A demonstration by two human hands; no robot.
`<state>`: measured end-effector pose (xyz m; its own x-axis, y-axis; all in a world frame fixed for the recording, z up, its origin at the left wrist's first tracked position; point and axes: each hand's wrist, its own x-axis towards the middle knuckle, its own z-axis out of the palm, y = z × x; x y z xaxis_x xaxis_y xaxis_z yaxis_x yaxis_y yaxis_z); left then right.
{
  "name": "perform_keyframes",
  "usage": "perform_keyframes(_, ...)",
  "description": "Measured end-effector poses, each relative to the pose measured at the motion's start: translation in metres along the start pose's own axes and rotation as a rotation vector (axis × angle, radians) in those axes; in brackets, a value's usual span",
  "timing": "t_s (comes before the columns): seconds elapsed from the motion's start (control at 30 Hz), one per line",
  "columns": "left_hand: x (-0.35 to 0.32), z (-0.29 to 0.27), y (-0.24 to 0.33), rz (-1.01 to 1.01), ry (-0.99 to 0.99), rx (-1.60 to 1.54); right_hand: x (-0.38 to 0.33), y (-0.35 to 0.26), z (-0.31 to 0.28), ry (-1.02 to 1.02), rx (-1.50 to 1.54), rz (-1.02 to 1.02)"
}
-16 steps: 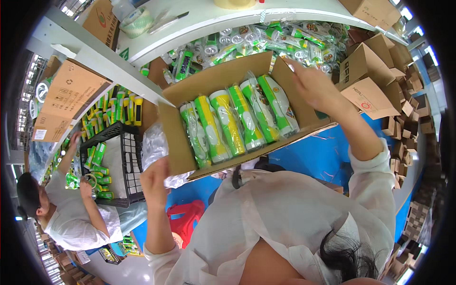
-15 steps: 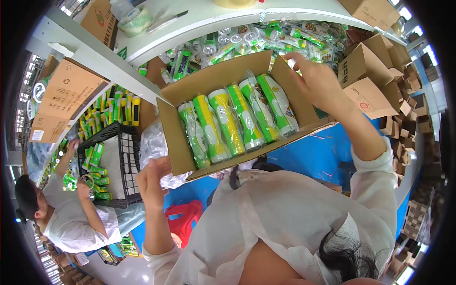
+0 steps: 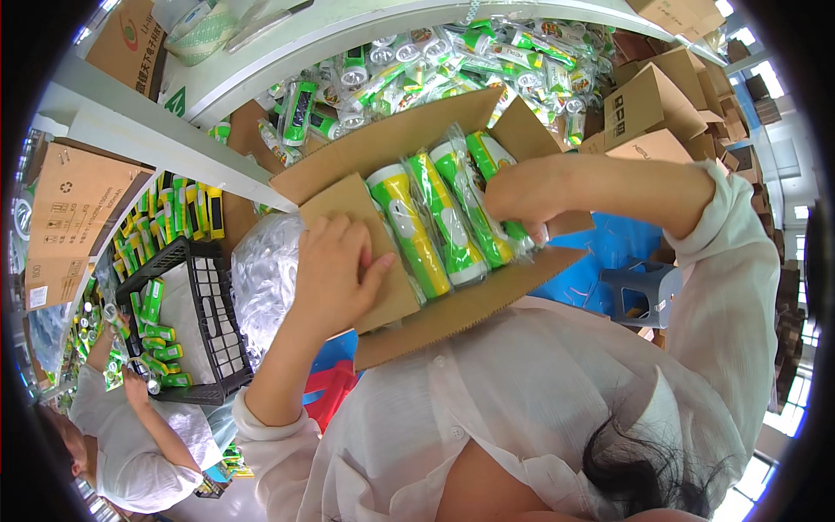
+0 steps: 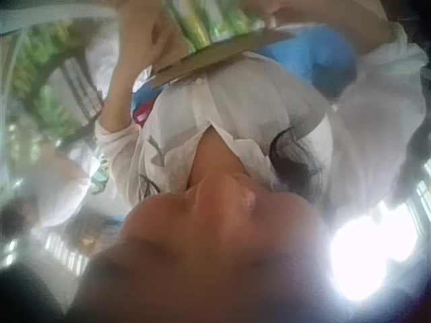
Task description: The person packs packaged products into cardboard boxes, then seals each box with adhesive tape using a tape dispenser.
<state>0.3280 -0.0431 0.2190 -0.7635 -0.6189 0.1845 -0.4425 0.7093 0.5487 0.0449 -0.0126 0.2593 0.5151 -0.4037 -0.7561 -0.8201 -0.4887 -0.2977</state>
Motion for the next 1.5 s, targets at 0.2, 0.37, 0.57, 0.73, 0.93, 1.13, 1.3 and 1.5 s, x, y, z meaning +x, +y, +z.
perform_keyframes(0.2,-0.003,0.019,0.009,0.017,-0.002,0.308,0.012,-0.003,-0.004,-0.117,-0.041,0.035)
perform_keyframes(0.37,-0.013,0.025,0.005,0.037,0.088,0.239,-0.010,-0.008,-0.008,-0.068,-0.062,0.022)
perform_keyframes(0.57,-0.017,0.026,0.006,-0.095,0.125,0.162,-0.050,0.031,0.012,1.218,0.626,0.040)
perform_keyframes(0.73,-0.008,0.027,0.007,-0.082,0.058,0.226,-0.001,0.040,0.085,1.653,1.035,-0.025)
perform_keyframes(0.93,-0.008,0.030,0.005,-0.073,0.000,0.309,0.034,0.006,0.060,1.432,0.318,0.057)
perform_keyframes(1.13,-0.003,0.030,0.003,-0.067,-0.066,0.291,0.053,0.005,0.053,1.303,-0.119,0.230)
perform_keyframes(1.3,0.000,0.032,0.004,-0.045,0.056,0.334,0.057,0.002,0.051,1.342,-0.238,0.276)
perform_keyframes(1.5,-0.015,0.032,-0.008,-0.140,0.547,0.336,0.037,-0.009,0.053,1.533,0.044,0.411)
